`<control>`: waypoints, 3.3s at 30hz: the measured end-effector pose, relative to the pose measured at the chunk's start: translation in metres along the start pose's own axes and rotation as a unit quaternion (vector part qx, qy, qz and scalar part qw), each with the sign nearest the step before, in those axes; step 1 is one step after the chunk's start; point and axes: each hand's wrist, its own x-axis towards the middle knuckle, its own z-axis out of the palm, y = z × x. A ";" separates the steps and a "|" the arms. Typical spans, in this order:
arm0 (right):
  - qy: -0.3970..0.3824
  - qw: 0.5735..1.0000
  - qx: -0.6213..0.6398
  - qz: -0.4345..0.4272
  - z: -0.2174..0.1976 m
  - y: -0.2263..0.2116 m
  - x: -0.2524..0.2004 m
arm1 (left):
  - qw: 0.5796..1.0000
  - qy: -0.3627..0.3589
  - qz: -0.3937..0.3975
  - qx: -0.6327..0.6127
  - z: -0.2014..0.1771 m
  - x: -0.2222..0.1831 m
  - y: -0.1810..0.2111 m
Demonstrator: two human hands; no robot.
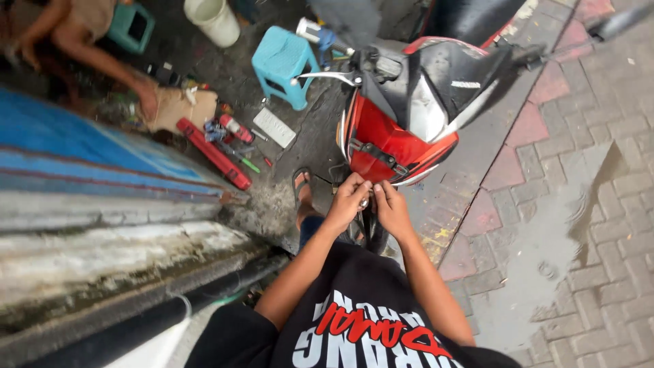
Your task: The person is performing maintenance on a motorcycle, including removing the license plate and tightening various bolts using a wrench and screwdriver.
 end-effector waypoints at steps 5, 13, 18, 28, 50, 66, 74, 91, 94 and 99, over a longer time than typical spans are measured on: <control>0.054 0.998 0.004 0.016 -0.005 -0.023 0.007 | 0.999 -0.026 0.022 -0.035 0.002 0.005 0.019; 0.077 0.995 0.010 -0.064 -0.013 -0.049 0.027 | 0.995 -0.092 0.041 -0.019 -0.004 0.032 0.039; 0.095 0.994 0.008 -0.058 -0.009 -0.049 0.015 | 0.990 -0.127 0.050 -0.038 -0.007 0.030 0.027; 0.126 0.982 0.076 -0.121 -0.004 -0.067 0.003 | 0.995 -0.069 0.054 -0.051 -0.009 0.016 0.021; 0.036 0.982 0.012 -0.186 0.042 -0.084 0.022 | 0.992 0.097 0.069 0.045 -0.049 -0.023 0.048; -0.021 0.979 -0.141 -0.147 0.201 -0.091 0.176 | 0.996 0.050 -0.006 0.070 -0.231 0.094 0.120; -0.008 0.997 -0.064 -0.051 0.340 -0.132 0.344 | 0.997 0.008 -0.002 0.079 -0.382 0.272 0.208; 0.009 0.988 -0.144 -0.056 0.420 -0.205 0.372 | 0.993 -0.083 0.016 0.078 -0.458 0.287 0.303; 0.014 0.987 -0.151 -0.058 0.412 -0.220 0.371 | 0.992 -0.107 0.003 0.068 -0.450 0.291 0.295; 0.031 0.977 -0.198 -0.072 0.394 -0.211 0.361 | 0.992 -0.121 -0.009 0.033 -0.424 0.282 0.311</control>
